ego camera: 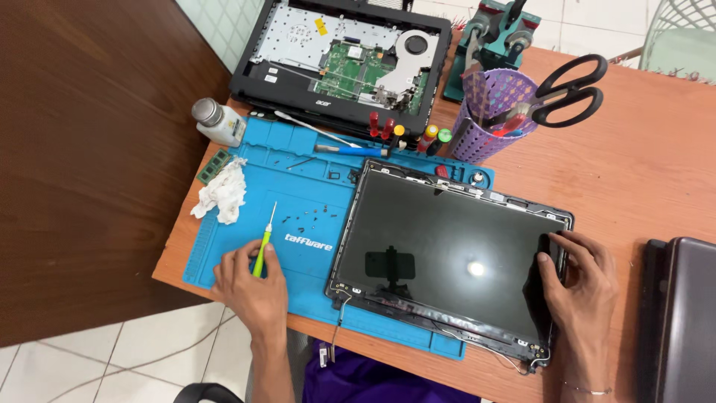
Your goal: The person works on a laptop display assembly at a repair bench, using a screwdriver to remove or secure components and handling wires and a metal hinge piece.
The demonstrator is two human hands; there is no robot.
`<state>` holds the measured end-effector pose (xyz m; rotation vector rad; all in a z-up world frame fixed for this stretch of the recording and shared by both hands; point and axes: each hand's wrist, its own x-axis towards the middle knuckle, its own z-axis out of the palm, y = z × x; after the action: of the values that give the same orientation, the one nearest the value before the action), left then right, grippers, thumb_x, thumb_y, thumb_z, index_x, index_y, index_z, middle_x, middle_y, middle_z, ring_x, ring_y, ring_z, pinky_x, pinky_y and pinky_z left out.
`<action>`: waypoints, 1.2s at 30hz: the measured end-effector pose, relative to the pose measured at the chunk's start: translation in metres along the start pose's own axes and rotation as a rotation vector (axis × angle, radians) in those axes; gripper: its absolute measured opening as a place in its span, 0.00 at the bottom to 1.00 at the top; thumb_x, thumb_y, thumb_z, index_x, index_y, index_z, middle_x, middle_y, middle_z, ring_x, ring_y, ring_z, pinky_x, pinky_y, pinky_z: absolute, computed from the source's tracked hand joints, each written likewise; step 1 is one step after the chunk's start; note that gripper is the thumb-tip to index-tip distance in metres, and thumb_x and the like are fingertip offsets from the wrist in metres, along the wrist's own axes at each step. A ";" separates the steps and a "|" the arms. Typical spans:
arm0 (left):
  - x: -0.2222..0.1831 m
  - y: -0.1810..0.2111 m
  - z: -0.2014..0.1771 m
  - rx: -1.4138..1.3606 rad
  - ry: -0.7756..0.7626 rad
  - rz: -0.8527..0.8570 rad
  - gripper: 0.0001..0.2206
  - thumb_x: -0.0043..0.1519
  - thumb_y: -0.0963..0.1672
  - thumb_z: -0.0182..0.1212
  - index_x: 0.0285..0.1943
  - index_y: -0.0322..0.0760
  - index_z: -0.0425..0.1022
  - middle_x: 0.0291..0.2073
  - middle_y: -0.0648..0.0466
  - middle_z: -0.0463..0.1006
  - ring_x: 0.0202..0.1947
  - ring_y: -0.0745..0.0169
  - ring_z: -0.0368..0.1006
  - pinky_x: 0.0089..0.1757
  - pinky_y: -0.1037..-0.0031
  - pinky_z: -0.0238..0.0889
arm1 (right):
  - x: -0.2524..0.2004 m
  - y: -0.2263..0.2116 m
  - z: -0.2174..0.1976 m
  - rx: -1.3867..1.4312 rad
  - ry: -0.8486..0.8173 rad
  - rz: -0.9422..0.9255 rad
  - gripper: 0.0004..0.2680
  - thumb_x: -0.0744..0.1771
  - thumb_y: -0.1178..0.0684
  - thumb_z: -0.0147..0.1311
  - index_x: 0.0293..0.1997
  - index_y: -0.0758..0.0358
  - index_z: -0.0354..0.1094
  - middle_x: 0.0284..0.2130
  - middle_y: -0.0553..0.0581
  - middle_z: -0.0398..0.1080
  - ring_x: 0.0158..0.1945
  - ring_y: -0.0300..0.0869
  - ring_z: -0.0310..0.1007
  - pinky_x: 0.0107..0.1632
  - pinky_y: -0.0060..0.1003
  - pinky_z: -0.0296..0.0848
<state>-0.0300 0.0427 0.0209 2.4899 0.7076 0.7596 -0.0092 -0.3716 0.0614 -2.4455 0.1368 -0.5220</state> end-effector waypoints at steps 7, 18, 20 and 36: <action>0.000 -0.001 0.001 -0.011 -0.075 -0.034 0.06 0.63 0.44 0.67 0.46 0.40 0.81 0.40 0.55 0.75 0.50 0.50 0.68 0.51 0.56 0.57 | 0.003 -0.001 0.000 0.017 0.013 0.012 0.12 0.65 0.58 0.64 0.54 0.61 0.76 0.55 0.59 0.72 0.57 0.47 0.72 0.55 0.38 0.74; 0.004 0.014 -0.005 -0.214 -0.088 0.173 0.05 0.66 0.42 0.62 0.48 0.39 0.80 0.43 0.54 0.77 0.49 0.54 0.71 0.54 0.60 0.58 | 0.006 -0.028 -0.003 -0.013 -0.031 -0.077 0.13 0.64 0.59 0.63 0.54 0.64 0.75 0.53 0.61 0.74 0.56 0.50 0.74 0.59 0.41 0.73; 0.008 0.021 -0.005 -0.336 -0.161 0.207 0.05 0.67 0.42 0.60 0.47 0.38 0.79 0.40 0.55 0.78 0.45 0.56 0.73 0.54 0.63 0.60 | 0.008 -0.043 -0.006 0.038 -0.076 -0.075 0.13 0.64 0.59 0.62 0.54 0.65 0.74 0.50 0.61 0.75 0.54 0.50 0.76 0.58 0.41 0.73; 0.065 0.004 -0.002 -0.002 -0.184 0.186 0.11 0.64 0.45 0.61 0.54 0.40 0.78 0.49 0.51 0.74 0.55 0.49 0.68 0.59 0.52 0.52 | 0.034 -0.163 0.037 0.254 -0.440 -0.121 0.11 0.64 0.56 0.61 0.50 0.64 0.75 0.37 0.57 0.79 0.40 0.43 0.82 0.44 0.36 0.78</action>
<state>0.0166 0.0781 0.0495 2.6078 0.4143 0.5825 0.0317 -0.2285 0.1441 -2.2638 -0.2462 -0.0372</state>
